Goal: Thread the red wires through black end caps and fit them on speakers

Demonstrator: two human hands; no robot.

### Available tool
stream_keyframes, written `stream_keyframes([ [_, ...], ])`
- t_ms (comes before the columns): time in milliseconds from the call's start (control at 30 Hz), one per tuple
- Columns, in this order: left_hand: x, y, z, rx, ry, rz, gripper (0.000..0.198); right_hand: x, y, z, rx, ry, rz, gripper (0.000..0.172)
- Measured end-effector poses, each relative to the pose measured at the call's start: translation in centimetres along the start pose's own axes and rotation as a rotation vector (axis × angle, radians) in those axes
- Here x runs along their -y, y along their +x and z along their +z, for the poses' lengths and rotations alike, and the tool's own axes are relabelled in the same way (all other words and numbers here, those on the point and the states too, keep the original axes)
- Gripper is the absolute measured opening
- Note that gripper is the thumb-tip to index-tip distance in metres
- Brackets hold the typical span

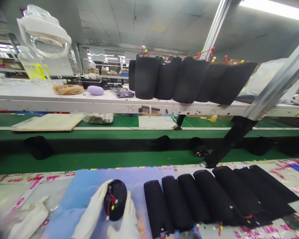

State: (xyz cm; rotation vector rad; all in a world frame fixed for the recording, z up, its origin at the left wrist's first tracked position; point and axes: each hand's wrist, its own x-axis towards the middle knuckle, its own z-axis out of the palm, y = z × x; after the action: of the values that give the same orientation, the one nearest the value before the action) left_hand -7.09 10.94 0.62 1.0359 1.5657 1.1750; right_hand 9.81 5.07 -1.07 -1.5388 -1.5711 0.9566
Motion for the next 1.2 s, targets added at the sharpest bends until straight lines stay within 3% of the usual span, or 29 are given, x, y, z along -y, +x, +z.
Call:
stream_keyframes([
  [133, -1.6, 0.1, -1.4, 0.132, 0.107, 0.122, 0.047, -0.2, 2.2, -3.7, 0.068, 0.172, 0.044, 0.041],
  [233, -2.3, 0.7, -2.3, 0.226, 0.195, 0.217, 0.042, 0.8, 6.3, -4.8, 0.100, 0.218, -0.005, 0.045],
  [400, -2.0, 2.4, -2.6, 0.322, 0.332, 0.390, 0.034, 1.8, 10.9, -2.6, 0.322, 0.207, -0.144, 0.031],
  [533, -2.0, 3.2, -2.3, 0.336, 0.413, 0.499, 0.028, 2.1, 11.7, -1.7, 0.406, 0.096, -0.256, 0.026],
  [733, -3.3, 2.1, -3.0, 0.372, 0.453, 0.484, 0.028, 4.3, 12.2, -3.9, 0.550, -0.199, -0.502, 0.008],
  [800, -3.8, 1.8, -3.4, 0.380, 0.459, 0.462, 0.035, 5.5, 12.4, -4.5, 0.602, -0.290, -0.551, 0.016],
  [867, -4.2, 1.8, -3.4, 0.387, 0.475, 0.457, 0.035, 6.9, 12.5, -5.1, 0.635, -0.349, -0.568, 0.025],
  [1000, -4.0, 2.8, -2.5, 0.411, 0.512, 0.497, 0.027, 8.5, 12.8, -6.8, 0.678, -0.381, -0.517, 0.023],
  [1100, -3.1, 3.6, -1.9, 0.391, 0.551, 0.541, 0.025, 8.3, 13.4, -7.9, 0.643, -0.379, -0.431, 0.028],
  [1200, -2.6, 3.8, -1.6, 0.390, 0.585, 0.559, 0.024, 7.8, 13.6, -7.7, 0.624, -0.444, -0.358, 0.026],
])
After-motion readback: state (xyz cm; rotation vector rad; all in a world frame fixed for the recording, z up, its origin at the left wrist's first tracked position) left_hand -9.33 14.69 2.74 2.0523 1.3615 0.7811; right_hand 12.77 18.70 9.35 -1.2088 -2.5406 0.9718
